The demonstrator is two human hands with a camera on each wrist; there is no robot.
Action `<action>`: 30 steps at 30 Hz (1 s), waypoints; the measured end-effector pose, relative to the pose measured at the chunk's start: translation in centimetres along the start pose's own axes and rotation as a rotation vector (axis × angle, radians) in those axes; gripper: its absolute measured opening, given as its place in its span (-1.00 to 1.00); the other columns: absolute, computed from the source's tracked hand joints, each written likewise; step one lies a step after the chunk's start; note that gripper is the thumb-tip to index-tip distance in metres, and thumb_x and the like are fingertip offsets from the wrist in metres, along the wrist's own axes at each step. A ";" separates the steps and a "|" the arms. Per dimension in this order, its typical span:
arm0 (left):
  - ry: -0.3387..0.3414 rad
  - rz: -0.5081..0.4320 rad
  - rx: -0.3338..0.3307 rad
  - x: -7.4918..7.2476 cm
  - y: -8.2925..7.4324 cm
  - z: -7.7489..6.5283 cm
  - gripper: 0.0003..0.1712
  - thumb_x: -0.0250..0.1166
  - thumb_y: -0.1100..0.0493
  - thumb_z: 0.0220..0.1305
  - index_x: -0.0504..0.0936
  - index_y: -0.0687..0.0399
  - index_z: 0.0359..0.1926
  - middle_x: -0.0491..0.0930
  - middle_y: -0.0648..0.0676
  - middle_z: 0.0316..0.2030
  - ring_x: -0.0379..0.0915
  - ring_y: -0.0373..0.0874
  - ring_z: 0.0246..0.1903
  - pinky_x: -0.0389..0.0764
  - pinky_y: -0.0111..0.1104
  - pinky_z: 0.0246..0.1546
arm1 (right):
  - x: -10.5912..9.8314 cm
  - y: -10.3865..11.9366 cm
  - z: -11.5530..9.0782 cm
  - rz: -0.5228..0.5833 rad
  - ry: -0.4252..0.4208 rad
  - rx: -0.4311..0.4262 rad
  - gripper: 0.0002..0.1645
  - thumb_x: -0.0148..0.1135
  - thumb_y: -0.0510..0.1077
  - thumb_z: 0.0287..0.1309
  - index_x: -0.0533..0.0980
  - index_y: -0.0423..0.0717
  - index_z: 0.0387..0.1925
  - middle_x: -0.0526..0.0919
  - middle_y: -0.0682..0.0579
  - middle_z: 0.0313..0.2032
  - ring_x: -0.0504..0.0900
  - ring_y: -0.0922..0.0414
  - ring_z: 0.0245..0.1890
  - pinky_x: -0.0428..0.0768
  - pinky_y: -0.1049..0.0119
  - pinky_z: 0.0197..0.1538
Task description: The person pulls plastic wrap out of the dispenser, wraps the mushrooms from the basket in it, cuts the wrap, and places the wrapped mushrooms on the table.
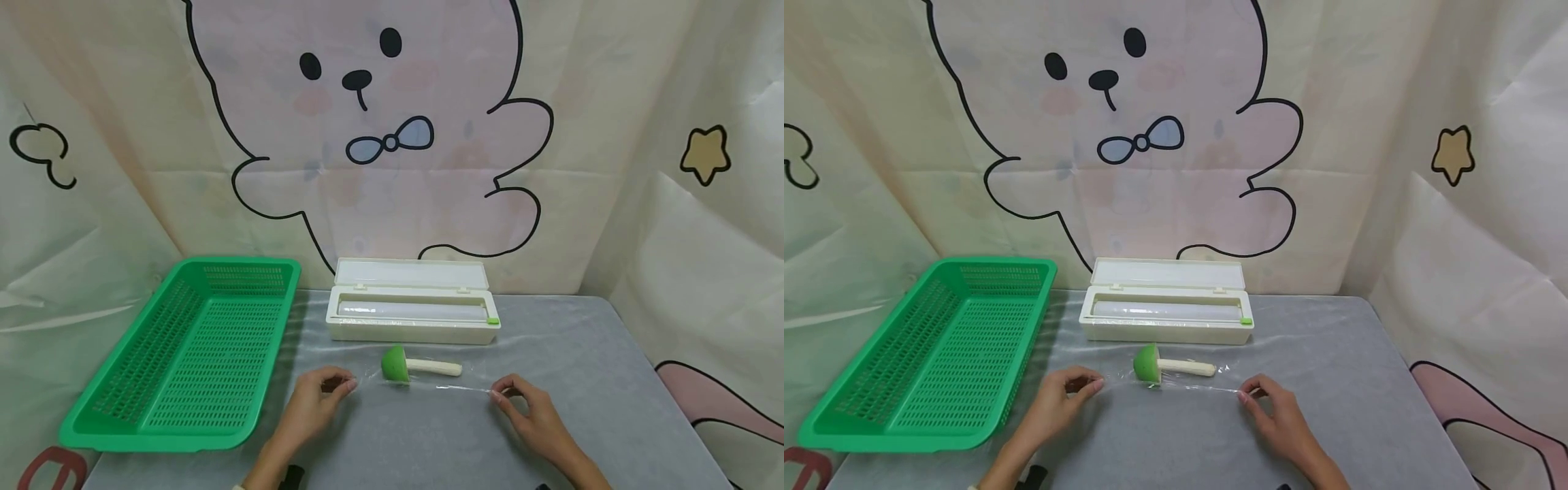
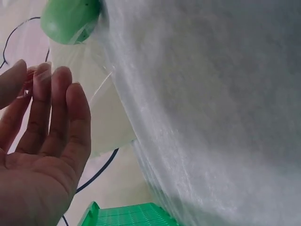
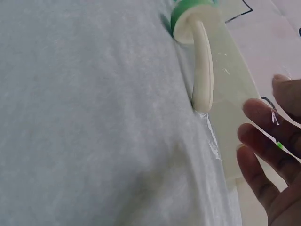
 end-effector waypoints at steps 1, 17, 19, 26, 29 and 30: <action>-0.007 -0.023 -0.006 -0.1 0.0 0.1 -0.94 0.45 0.26 0.24 0.76 0.17 -0.28 0.72 -0.10 -0.38 0.65 -0.25 -0.33 0.68 -0.30 -0.19 | 0.0 0.1 0.2 0.002 -0.019 -0.003 -0.82 0.35 -0.33 0.27 0.57 0.03 -0.27 0.66 0.24 -0.32 0.65 0.28 -0.27 0.61 0.39 -0.15; -0.092 -0.334 -0.006 0.1 -0.7 0.6 -0.94 0.28 0.23 0.44 0.66 0.10 -0.20 0.59 0.29 -0.36 0.64 -0.03 -0.44 0.72 -0.19 -0.37 | 0.4 0.5 1.9 0.177 -0.177 -0.055 -0.81 0.14 -0.55 0.30 0.46 -0.29 -0.16 0.58 -0.02 -0.39 0.65 0.11 -0.45 0.61 0.45 -0.32; -0.105 -0.299 -0.018 0.1 -0.8 0.7 -0.94 0.28 0.18 0.46 0.66 0.02 -0.20 0.59 0.26 -0.38 0.62 -0.01 -0.47 0.71 -0.18 -0.43 | 0.5 0.5 2.1 0.200 -0.195 -0.065 -0.80 0.14 -0.57 0.29 0.46 -0.30 -0.16 0.56 -0.07 -0.40 0.63 0.08 -0.52 0.63 0.38 -0.44; -0.170 -0.181 -0.063 0.3 -0.5 1.1 -0.86 0.34 0.14 0.41 0.70 0.06 -0.32 0.59 0.17 -0.54 0.52 -0.17 -0.62 0.61 -0.32 -0.62 | 0.9 0.7 2.8 0.174 -0.233 -0.003 -0.87 0.19 -0.47 0.33 0.48 -0.26 -0.17 0.54 -0.14 -0.42 0.56 0.11 -0.61 0.56 0.38 -0.65; -0.236 -0.135 -0.049 0.5 -0.4 1.5 -0.81 0.38 0.13 0.37 0.71 0.12 -0.39 0.58 0.12 -0.61 0.48 -0.24 -0.66 0.56 -0.36 -0.64 | 1.1 0.6 3.4 0.125 -0.263 0.084 -0.94 0.23 -0.35 0.37 0.51 -0.19 -0.19 0.56 -0.12 -0.43 0.52 0.19 -0.66 0.50 0.42 -0.68; -0.266 -0.116 -0.049 0.5 -0.4 1.6 -0.79 0.39 0.12 0.36 0.71 0.11 -0.40 0.59 0.08 -0.61 0.47 -0.27 -0.66 0.55 -0.37 -0.63 | 1.2 0.6 3.6 0.105 -0.274 0.107 -0.95 0.24 -0.32 0.37 0.52 -0.18 -0.20 0.56 -0.10 -0.44 0.50 0.21 -0.67 0.49 0.42 -0.69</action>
Point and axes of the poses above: each hand's wrist, its own z-axis towards the middle knuckle, its own x-axis out of the palm, y = z × x, the point moved 3 cm from there along z, towards the middle knuckle
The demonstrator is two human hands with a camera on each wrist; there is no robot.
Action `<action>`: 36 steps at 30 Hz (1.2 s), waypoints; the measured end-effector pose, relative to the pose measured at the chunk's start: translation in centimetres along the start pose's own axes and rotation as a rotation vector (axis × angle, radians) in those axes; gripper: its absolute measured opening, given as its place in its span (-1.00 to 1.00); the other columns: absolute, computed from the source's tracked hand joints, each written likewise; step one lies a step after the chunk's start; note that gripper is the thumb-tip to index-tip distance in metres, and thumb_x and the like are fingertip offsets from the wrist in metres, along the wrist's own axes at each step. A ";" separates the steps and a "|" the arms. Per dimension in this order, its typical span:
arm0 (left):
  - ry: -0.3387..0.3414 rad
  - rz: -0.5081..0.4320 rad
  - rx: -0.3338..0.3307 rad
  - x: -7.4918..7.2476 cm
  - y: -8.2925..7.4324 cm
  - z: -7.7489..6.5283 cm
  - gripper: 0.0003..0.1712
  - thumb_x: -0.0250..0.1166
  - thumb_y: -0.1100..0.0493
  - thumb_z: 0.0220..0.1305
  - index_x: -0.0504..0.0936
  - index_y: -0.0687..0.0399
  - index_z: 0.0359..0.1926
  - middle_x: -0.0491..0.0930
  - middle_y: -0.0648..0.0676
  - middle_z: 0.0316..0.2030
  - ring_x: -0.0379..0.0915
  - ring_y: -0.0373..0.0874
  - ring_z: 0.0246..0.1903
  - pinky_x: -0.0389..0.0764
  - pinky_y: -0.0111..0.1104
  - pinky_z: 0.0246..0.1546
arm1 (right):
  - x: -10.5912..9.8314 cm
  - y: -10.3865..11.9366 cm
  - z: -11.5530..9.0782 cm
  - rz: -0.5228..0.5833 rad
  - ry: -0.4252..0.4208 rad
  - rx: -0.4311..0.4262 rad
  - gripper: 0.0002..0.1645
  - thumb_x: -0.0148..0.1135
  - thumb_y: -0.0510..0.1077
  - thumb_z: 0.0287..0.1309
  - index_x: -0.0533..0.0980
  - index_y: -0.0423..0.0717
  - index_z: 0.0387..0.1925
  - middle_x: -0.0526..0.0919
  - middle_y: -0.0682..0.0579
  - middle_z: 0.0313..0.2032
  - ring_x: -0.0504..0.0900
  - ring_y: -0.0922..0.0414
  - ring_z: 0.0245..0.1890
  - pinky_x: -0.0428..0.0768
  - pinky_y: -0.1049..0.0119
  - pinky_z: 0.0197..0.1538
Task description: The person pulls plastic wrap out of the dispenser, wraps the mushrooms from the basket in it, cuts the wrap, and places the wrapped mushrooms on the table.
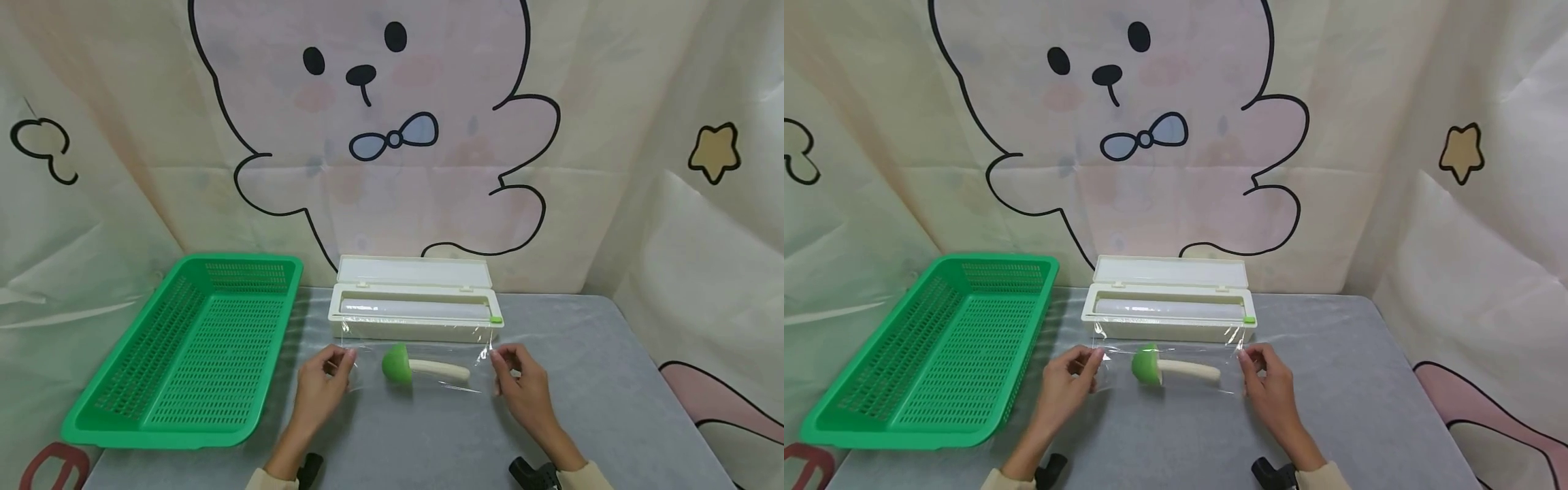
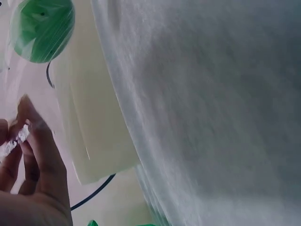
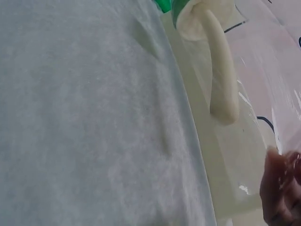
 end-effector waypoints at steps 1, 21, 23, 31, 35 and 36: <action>-0.025 0.012 -0.003 0.1 0.0 0.2 -0.78 0.40 0.11 0.35 0.72 0.11 -0.41 0.59 0.06 -0.62 0.47 -0.28 -0.65 0.54 -0.38 -0.61 | 0.1 0.0 0.2 -0.028 -0.016 0.017 -0.95 0.26 -0.30 0.37 0.52 -0.17 -0.21 0.56 -0.08 -0.43 0.49 0.22 -0.69 0.48 0.43 -0.69; -0.121 -0.015 -0.340 1.3 1.2 2.7 -0.61 0.42 0.02 0.32 0.65 0.33 -0.17 0.57 0.19 -0.36 0.53 -0.17 -0.77 0.58 -0.34 -0.68 | 1.8 -0.9 2.7 -0.283 -0.068 0.270 -0.73 0.33 -0.16 0.30 0.56 -0.36 -0.27 0.50 -0.33 -0.20 0.48 -0.22 -0.20 0.40 -0.05 -0.15; -0.110 -0.046 -0.380 1.5 1.7 2.8 -0.49 0.42 0.01 0.32 0.58 0.38 0.01 0.54 0.27 -0.18 0.55 -0.18 -0.75 0.61 -0.36 -0.66 | 1.8 -1.2 2.7 -0.281 -0.039 0.318 -0.64 0.34 -0.11 0.30 0.55 -0.40 -0.18 0.51 -0.38 -0.14 0.48 -0.29 -0.09 0.39 -0.13 -0.06; -0.015 -0.267 -0.528 2.3 3.2 3.0 -0.54 0.36 0.12 0.39 0.62 0.47 0.08 0.63 0.25 -0.20 0.46 -0.26 -0.69 0.57 -0.45 -0.66 | 1.8 -2.5 3.2 -0.246 0.074 0.380 -0.56 0.32 -0.02 0.35 0.65 -0.37 -0.04 0.72 -0.21 -0.30 0.63 0.05 -0.66 0.53 0.27 -0.45; -0.020 -0.274 -0.517 2.4 3.2 3.2 -0.65 0.37 0.14 0.38 0.70 0.47 -0.16 0.69 0.17 -0.40 0.45 -0.25 -0.67 0.53 -0.44 -0.64 | 1.9 -2.8 3.5 -0.205 0.076 0.407 -0.65 0.32 -0.03 0.35 0.70 -0.30 -0.28 0.68 -0.04 -0.51 0.52 0.21 -0.70 0.46 0.36 -0.57; -0.028 -0.258 -0.514 2.3 3.1 3.2 -0.65 0.38 0.14 0.37 0.71 0.45 -0.19 0.70 0.16 -0.42 0.45 -0.24 -0.65 0.52 -0.42 -0.61 | 2.0 -2.8 3.6 -0.210 0.067 0.406 -0.66 0.32 -0.04 0.35 0.71 -0.28 -0.33 0.66 0.00 -0.55 0.52 0.21 -0.67 0.45 0.36 -0.56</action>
Point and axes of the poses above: each hand's wrist, its own z-axis towards the middle knuckle, its own x-axis out of the palm, y = z × x, the point moved 3 cm from there along z, towards the middle knuckle
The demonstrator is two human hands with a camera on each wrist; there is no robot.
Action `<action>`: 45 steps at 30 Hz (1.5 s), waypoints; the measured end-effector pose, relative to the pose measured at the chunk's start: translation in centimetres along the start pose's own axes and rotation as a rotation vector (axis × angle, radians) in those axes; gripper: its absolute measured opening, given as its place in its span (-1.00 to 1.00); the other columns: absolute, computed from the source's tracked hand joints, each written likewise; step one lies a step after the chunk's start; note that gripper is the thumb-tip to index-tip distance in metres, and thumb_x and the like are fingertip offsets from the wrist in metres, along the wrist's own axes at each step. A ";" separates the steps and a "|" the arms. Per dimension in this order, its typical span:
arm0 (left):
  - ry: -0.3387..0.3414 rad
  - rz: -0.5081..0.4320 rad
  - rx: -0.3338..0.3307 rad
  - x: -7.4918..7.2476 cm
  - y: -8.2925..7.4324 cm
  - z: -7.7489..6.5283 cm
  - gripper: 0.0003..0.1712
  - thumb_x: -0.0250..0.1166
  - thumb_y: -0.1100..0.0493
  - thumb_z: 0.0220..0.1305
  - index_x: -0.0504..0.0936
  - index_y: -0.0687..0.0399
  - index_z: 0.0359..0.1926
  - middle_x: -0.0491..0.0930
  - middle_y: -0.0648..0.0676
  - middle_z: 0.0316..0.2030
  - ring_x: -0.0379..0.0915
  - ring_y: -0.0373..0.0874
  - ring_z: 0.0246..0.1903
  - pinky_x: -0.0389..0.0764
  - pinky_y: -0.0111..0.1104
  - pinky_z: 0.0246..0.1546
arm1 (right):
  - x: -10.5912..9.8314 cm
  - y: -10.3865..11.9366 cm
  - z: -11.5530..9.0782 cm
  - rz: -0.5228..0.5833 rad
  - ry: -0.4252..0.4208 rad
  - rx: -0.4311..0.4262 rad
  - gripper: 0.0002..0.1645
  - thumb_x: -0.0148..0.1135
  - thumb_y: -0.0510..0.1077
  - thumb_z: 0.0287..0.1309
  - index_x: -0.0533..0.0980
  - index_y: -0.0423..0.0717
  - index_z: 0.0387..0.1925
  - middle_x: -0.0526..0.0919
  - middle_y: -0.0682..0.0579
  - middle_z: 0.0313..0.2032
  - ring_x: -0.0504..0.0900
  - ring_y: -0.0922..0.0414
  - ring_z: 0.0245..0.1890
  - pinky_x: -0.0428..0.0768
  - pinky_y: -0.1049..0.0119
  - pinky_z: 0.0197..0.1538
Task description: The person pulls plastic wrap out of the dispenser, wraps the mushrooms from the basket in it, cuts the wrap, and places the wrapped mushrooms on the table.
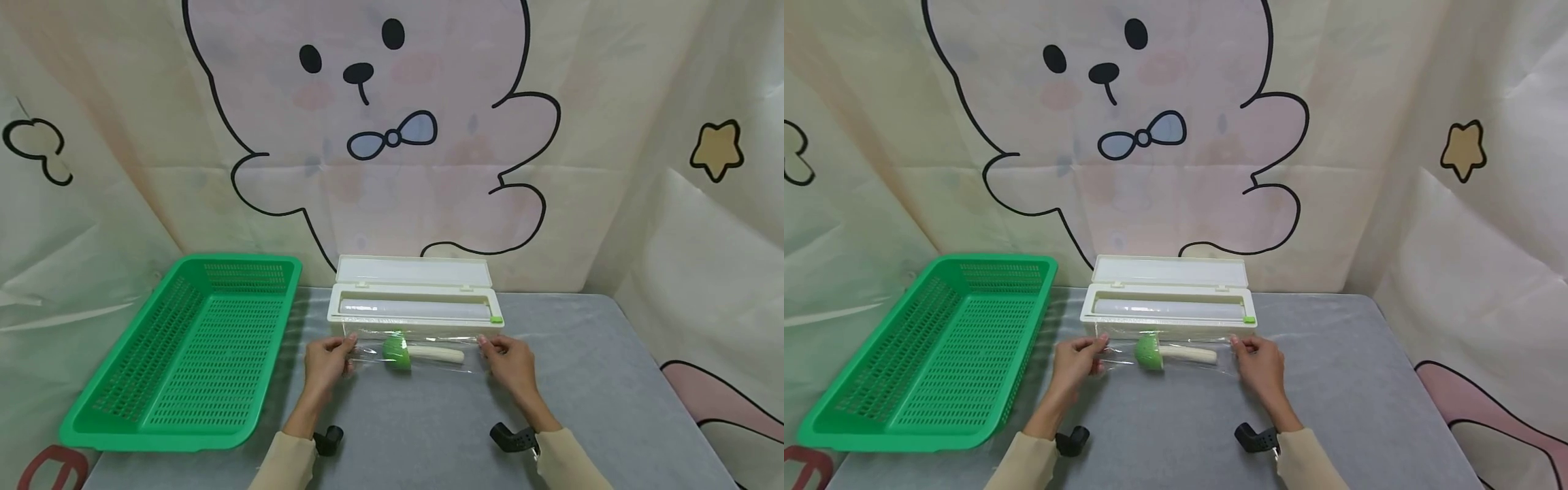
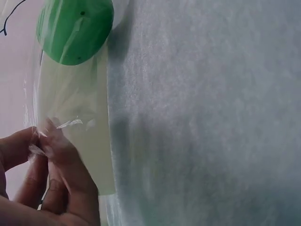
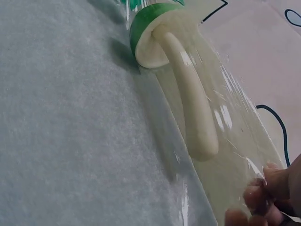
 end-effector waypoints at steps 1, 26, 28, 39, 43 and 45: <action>-0.014 0.017 0.002 0.0 -0.1 0.0 -0.67 0.38 0.13 0.37 0.73 0.43 -0.20 0.71 0.15 -0.43 0.45 -0.23 -0.64 0.52 -0.40 -0.59 | 0.0 0.1 0.0 -0.004 -0.011 -0.009 -0.66 0.33 -0.05 0.35 0.70 -0.28 -0.36 0.66 0.02 -0.56 0.51 0.20 -0.65 0.44 0.35 -0.54; -0.099 -0.108 0.249 0.3 -4.2 0.4 -0.71 0.41 0.16 0.34 0.76 0.35 -0.11 0.67 0.28 -0.43 0.59 -0.19 -0.57 0.63 -0.44 -0.53 | -1.9 3.6 1.2 0.436 -0.040 -0.179 -0.70 0.29 -0.16 0.38 0.65 -0.40 -0.12 0.56 -0.20 -0.53 0.61 0.17 -0.68 0.66 0.24 -0.55; -0.100 -0.132 0.256 0.4 -4.7 0.5 -0.71 0.40 0.17 0.34 0.76 0.37 -0.10 0.68 0.29 -0.42 0.60 -0.20 -0.56 0.63 -0.45 -0.52 | -2.0 4.0 1.4 0.463 -0.037 -0.166 -0.69 0.29 -0.18 0.38 0.64 -0.43 -0.12 0.56 -0.21 -0.50 0.61 0.18 -0.66 0.68 0.23 -0.53; -0.101 -0.198 0.278 0.6 -7.2 0.8 -0.73 0.39 0.18 0.36 0.76 0.35 -0.09 0.67 0.15 -0.41 0.59 -0.23 -0.47 0.64 -0.46 -0.45 | -3.2 5.6 2.6 0.545 -0.019 -0.117 -0.57 0.30 -0.13 0.37 0.58 -0.52 -0.06 0.57 -0.10 -0.46 0.65 0.19 -0.61 0.72 0.20 -0.42; -0.091 -0.224 0.268 0.6 -7.8 0.9 -0.69 0.39 0.16 0.36 0.75 0.37 -0.07 0.67 0.16 -0.39 0.60 -0.22 -0.44 0.68 -0.43 -0.39 | -3.6 6.1 2.8 0.553 -0.010 -0.111 -0.57 0.31 -0.12 0.37 0.58 -0.52 -0.06 0.57 -0.07 -0.46 0.65 0.19 -0.61 0.72 0.20 -0.42; -0.090 -0.235 0.263 0.5 -8.1 0.9 -0.67 0.39 0.15 0.36 0.74 0.38 -0.05 0.67 0.18 -0.37 0.60 -0.22 -0.43 0.69 -0.42 -0.38 | -3.8 6.4 2.9 0.558 -0.005 -0.117 -0.59 0.30 -0.13 0.37 0.59 -0.51 -0.06 0.57 -0.11 -0.46 0.65 0.19 -0.60 0.72 0.20 -0.41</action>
Point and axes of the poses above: each hand's wrist, its own z-axis towards the middle knuckle, its own x-axis out of the palm, y = z × x, the point moved 3 cm from there along z, towards the middle knuckle
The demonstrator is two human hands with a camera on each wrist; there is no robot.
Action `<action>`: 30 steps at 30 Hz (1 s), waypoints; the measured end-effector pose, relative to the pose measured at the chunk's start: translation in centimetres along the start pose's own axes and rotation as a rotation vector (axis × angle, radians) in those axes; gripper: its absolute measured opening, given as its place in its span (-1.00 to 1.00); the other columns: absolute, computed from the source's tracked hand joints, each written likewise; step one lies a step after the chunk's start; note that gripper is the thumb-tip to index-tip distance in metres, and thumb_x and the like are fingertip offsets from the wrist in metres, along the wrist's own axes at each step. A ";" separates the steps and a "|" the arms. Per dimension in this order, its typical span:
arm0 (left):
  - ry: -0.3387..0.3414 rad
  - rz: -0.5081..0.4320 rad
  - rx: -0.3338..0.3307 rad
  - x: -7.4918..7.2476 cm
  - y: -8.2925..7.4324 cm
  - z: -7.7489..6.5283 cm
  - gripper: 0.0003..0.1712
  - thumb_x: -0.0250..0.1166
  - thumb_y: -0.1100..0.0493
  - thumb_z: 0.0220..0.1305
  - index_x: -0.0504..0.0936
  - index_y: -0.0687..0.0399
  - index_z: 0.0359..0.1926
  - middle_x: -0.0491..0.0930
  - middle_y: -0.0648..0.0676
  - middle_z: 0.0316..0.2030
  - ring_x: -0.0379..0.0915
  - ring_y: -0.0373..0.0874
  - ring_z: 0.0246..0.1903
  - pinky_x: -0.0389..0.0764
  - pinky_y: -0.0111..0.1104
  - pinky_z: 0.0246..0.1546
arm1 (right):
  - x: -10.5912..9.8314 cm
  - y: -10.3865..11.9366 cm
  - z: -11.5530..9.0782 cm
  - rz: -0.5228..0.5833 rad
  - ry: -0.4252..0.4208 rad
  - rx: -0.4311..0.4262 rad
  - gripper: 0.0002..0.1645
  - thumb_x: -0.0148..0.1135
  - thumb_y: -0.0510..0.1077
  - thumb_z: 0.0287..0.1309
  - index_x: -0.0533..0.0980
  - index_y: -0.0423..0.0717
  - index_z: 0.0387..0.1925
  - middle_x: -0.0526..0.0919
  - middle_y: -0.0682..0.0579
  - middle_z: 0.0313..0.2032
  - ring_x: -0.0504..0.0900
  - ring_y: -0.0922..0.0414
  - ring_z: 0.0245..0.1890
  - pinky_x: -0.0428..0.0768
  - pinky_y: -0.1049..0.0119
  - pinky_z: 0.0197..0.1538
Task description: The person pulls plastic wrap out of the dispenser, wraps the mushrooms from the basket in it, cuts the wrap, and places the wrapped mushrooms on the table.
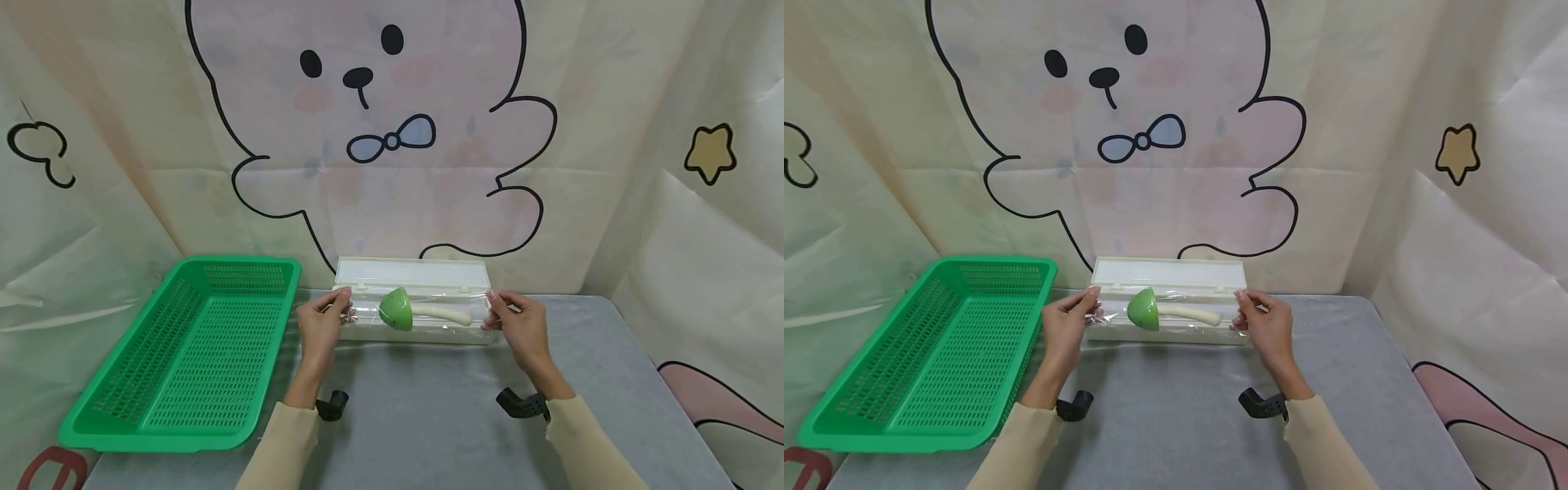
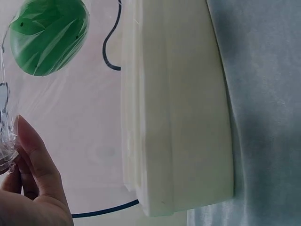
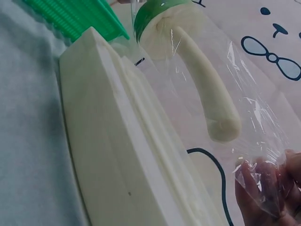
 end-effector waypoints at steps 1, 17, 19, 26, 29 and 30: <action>0.001 -0.004 -0.001 0.0 -0.1 0.0 -0.66 0.39 0.15 0.36 0.74 0.38 -0.04 0.67 0.19 -0.36 0.60 -0.23 -0.43 0.69 -0.42 -0.38 | 0.0 0.2 0.1 -0.002 0.003 -0.002 -0.60 0.30 -0.13 0.37 0.59 -0.49 -0.06 0.57 -0.14 -0.46 0.65 0.19 -0.60 0.72 0.20 -0.40; 0.004 -0.103 0.060 0.2 -2.4 -0.2 -0.69 0.40 0.22 0.34 0.72 0.46 -0.07 0.64 0.07 -0.48 0.61 -0.25 -0.52 0.69 -0.41 -0.43 | -0.5 2.9 0.2 0.030 0.023 -0.001 -0.61 0.33 -0.11 0.35 0.61 -0.44 -0.08 0.60 -0.17 -0.43 0.66 0.19 -0.59 0.72 0.23 -0.41; 0.007 -0.110 0.067 0.2 -2.6 -0.3 -0.70 0.39 0.23 0.35 0.72 0.47 -0.08 0.63 0.06 -0.48 0.60 -0.25 -0.52 0.69 -0.41 -0.44 | -0.6 3.1 0.2 0.057 0.028 -0.003 -0.60 0.33 -0.12 0.34 0.61 -0.46 -0.06 0.59 -0.10 -0.45 0.65 0.20 -0.59 0.72 0.23 -0.41; 0.017 -0.124 0.082 0.2 -3.3 -0.5 -0.69 0.39 0.23 0.35 0.72 0.48 -0.10 0.62 0.04 -0.51 0.58 -0.24 -0.53 0.68 -0.42 -0.46 | -0.9 4.0 -0.1 0.093 0.026 -0.004 -0.59 0.33 -0.17 0.34 0.59 -0.51 -0.03 0.57 -0.01 -0.50 0.62 0.21 -0.61 0.71 0.27 -0.44; 0.020 -0.127 0.071 0.1 -3.6 -0.7 -0.69 0.40 0.22 0.34 0.72 0.47 -0.10 0.63 0.04 -0.51 0.58 -0.24 -0.53 0.67 -0.43 -0.47 | -0.9 4.3 -0.2 0.107 0.034 -0.011 -0.59 0.33 -0.17 0.33 0.58 -0.53 -0.06 0.56 -0.01 -0.53 0.61 0.21 -0.62 0.70 0.27 -0.46; 0.023 -0.127 0.067 0.1 -3.6 -0.7 -0.69 0.40 0.22 0.34 0.72 0.48 -0.10 0.63 0.04 -0.51 0.58 -0.23 -0.53 0.67 -0.42 -0.47 | -1.0 4.3 -0.2 0.108 0.038 -0.014 -0.58 0.33 -0.17 0.33 0.58 -0.54 -0.06 0.55 -0.01 -0.54 0.60 0.21 -0.62 0.70 0.26 -0.47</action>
Point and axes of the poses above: each hand's wrist, its own z-axis towards the middle knuckle, its own x-axis out of the palm, y = z × x, the point moved 3 cm from there along z, towards the middle knuckle
